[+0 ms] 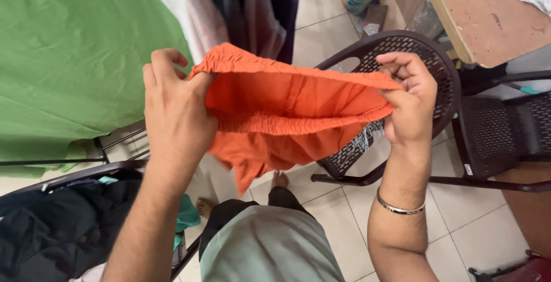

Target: The person picks up clothes from a pile on the floor, places them on wire hangers, and hangs them on a drying rack. The items handled include a dark blue shirt, a light blue shirt, jeans, a white shirt, and an orange shirt.

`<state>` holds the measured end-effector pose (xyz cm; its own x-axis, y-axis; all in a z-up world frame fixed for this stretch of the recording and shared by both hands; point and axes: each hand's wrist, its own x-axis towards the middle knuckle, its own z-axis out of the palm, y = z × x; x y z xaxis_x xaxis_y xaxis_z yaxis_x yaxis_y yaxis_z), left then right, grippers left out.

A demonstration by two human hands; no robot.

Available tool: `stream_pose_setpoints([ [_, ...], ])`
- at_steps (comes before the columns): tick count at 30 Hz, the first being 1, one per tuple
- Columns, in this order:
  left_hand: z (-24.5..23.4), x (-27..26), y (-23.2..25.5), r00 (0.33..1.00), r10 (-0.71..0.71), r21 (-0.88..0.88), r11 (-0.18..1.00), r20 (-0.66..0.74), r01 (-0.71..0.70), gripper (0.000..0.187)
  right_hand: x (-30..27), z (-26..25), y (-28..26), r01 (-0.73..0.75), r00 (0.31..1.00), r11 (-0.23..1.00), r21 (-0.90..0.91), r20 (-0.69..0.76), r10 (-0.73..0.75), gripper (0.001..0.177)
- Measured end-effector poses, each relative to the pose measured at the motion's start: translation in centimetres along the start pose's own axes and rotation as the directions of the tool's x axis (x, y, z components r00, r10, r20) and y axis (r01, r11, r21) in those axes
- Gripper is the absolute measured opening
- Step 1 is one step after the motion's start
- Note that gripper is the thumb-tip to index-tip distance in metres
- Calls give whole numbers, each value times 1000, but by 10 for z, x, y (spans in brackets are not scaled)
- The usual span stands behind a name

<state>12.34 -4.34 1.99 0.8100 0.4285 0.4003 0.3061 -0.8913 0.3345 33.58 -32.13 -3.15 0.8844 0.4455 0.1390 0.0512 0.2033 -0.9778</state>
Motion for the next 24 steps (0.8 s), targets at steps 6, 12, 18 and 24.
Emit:
stream_pose_setpoints([
  [6, 16, 17, 8, 999, -30, -175, 984, -29, 24, 29, 3, -32, -9, 67, 992, 989, -131, -100, -81, 44],
  [12, 5, 16, 8, 998, -67, -372, 926, -6, 60, 31, -21, -26, 1, 77, 980, 987, -144, -171, -101, 43],
  [18, -10, 6, 5, 993, -119, -382, 916, 26, 120, 23, -33, -1, -1, 97, 976, 993, -69, -190, -109, 41],
  [24, -14, -13, -36, 993, -99, -198, 976, -57, 86, 14, -39, 10, -7, 46, 975, 976, -212, -201, -89, 56],
])
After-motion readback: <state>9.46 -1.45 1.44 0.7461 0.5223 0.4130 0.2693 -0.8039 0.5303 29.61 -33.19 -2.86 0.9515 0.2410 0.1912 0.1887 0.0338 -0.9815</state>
